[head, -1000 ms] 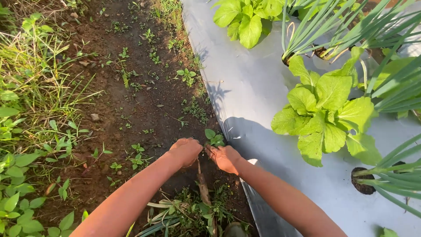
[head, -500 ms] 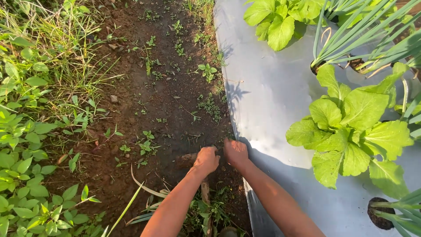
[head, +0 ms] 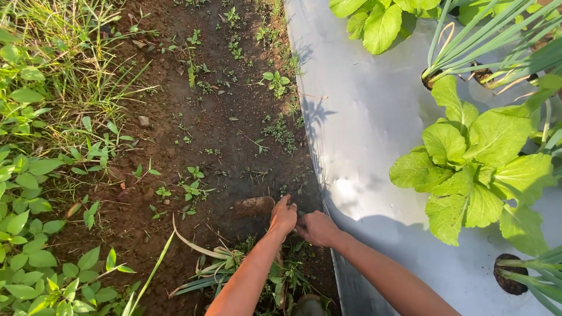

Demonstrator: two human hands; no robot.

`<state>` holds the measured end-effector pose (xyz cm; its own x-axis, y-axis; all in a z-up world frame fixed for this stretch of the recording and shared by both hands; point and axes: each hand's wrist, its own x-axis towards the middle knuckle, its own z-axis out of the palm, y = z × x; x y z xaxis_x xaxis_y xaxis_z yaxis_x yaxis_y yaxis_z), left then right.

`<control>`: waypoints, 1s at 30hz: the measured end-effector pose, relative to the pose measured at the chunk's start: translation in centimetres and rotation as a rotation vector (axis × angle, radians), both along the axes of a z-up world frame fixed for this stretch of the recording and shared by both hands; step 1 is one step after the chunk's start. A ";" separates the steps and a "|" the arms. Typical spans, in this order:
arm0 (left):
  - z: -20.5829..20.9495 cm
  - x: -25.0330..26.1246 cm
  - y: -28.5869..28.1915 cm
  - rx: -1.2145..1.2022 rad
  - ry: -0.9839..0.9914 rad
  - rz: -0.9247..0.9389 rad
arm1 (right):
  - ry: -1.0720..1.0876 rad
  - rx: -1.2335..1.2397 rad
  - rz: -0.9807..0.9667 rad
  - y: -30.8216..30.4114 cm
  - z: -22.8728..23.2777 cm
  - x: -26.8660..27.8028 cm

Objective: Weeding a vegetable garden bed by hand and using a small hand hoe to remove weeds and loosen soil around plants.

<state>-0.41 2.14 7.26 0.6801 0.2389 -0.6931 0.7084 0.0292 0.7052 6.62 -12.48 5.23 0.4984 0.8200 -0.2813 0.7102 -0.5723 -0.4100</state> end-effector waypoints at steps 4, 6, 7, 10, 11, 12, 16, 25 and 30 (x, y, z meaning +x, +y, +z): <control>-1.5 0.8 0.4 -0.045 -0.023 -0.003 | 0.009 0.023 -0.063 1.1 0.5 1.8; -2.4 0.8 0.2 -0.047 -0.036 -0.024 | -0.073 0.050 -0.163 1.4 -1.7 3.6; -2.8 0.8 0.3 -0.044 -0.040 -0.027 | -0.161 0.068 -0.215 1.5 -4.5 5.0; -2.9 0.7 0.4 -0.033 -0.025 -0.040 | -0.292 0.029 -0.238 3.1 -4.6 6.2; -2.8 0.8 0.4 -0.025 -0.012 -0.050 | -0.339 -0.026 -0.207 3.9 -3.3 6.3; -1.8 1.0 0.6 -0.025 -0.013 -0.044 | -0.340 -0.025 -0.202 1.7 -10.8 8.7; 0.4 2.0 1.7 0.275 -0.099 -0.196 | -0.331 0.050 -0.277 0.6 -32.2 14.7; -3.8 3.3 4.7 0.564 -0.115 -0.316 | -0.345 0.053 -0.356 -0.1 -36.9 13.3; -2.4 3.2 4.5 0.569 -0.107 -0.287 | -0.345 -0.061 -0.148 -9.1 -31.0 16.1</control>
<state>2.74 6.64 4.84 0.8299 0.3474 -0.4366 0.5574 -0.5507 0.6214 22.71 -21.57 -25.78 0.6840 0.7192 -0.1223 0.7085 -0.6948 -0.1234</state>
